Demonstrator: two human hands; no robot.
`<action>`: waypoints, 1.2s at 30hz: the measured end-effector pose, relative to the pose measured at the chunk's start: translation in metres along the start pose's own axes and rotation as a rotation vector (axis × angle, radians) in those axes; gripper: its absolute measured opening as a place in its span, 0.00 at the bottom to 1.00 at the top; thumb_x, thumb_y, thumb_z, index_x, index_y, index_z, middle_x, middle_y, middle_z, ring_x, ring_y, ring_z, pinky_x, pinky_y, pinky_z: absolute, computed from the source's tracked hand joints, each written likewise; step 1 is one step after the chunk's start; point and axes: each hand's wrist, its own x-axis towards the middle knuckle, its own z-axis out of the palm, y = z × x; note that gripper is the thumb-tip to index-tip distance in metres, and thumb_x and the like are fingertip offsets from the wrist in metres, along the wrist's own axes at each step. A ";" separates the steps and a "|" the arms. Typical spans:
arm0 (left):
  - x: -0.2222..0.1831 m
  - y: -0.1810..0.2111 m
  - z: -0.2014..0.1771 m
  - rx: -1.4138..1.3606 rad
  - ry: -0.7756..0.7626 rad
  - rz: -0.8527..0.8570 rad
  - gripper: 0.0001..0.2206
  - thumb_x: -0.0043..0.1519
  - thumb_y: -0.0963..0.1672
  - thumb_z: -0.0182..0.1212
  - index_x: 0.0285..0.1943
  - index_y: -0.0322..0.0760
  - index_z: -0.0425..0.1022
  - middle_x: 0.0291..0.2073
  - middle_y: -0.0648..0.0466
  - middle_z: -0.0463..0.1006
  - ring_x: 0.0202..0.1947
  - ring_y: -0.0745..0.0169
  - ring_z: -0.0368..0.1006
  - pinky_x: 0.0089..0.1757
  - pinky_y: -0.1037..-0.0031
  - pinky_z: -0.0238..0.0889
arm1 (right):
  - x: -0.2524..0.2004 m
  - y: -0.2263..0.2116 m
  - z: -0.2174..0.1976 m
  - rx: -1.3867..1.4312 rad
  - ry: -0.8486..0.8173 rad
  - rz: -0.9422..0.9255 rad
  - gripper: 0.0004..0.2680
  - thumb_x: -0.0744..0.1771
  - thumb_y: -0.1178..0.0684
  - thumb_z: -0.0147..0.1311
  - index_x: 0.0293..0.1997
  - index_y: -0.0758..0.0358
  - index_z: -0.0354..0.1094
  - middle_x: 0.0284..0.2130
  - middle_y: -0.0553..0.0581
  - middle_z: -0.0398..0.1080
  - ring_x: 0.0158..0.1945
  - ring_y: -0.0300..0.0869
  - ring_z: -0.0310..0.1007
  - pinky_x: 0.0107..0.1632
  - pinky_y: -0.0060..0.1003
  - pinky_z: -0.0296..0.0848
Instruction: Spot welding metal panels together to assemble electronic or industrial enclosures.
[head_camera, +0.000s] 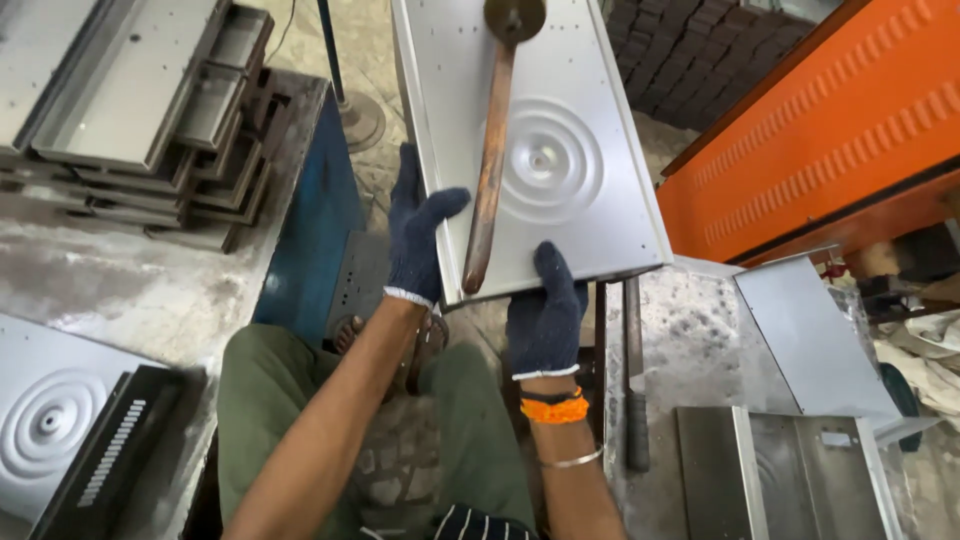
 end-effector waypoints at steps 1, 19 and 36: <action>0.001 0.000 0.000 0.001 0.023 -0.021 0.41 0.55 0.38 0.63 0.81 0.28 0.51 0.62 0.43 0.73 0.54 0.56 0.75 0.52 0.73 0.71 | -0.001 -0.001 0.005 -0.007 0.003 0.002 0.14 0.66 0.61 0.59 0.58 0.67 0.69 0.51 0.56 0.73 0.55 0.45 0.73 0.60 0.42 0.71; -0.183 -0.029 0.034 -0.069 0.330 0.178 0.42 0.60 0.36 0.59 0.84 0.37 0.37 0.80 0.46 0.47 0.74 0.51 0.52 0.67 0.64 0.50 | -0.097 -0.061 -0.003 -0.199 -0.058 0.032 0.19 0.65 0.61 0.53 0.65 0.69 0.62 0.54 0.61 0.72 0.55 0.51 0.74 0.57 0.45 0.74; -0.037 0.045 -0.132 0.351 0.285 0.499 0.23 0.69 0.39 0.63 0.73 0.28 0.62 0.66 0.46 0.68 0.65 0.55 0.67 0.65 0.67 0.63 | -0.076 -0.073 -0.019 -0.244 -0.123 -0.001 0.22 0.64 0.56 0.57 0.66 0.69 0.61 0.53 0.62 0.72 0.53 0.49 0.75 0.56 0.43 0.75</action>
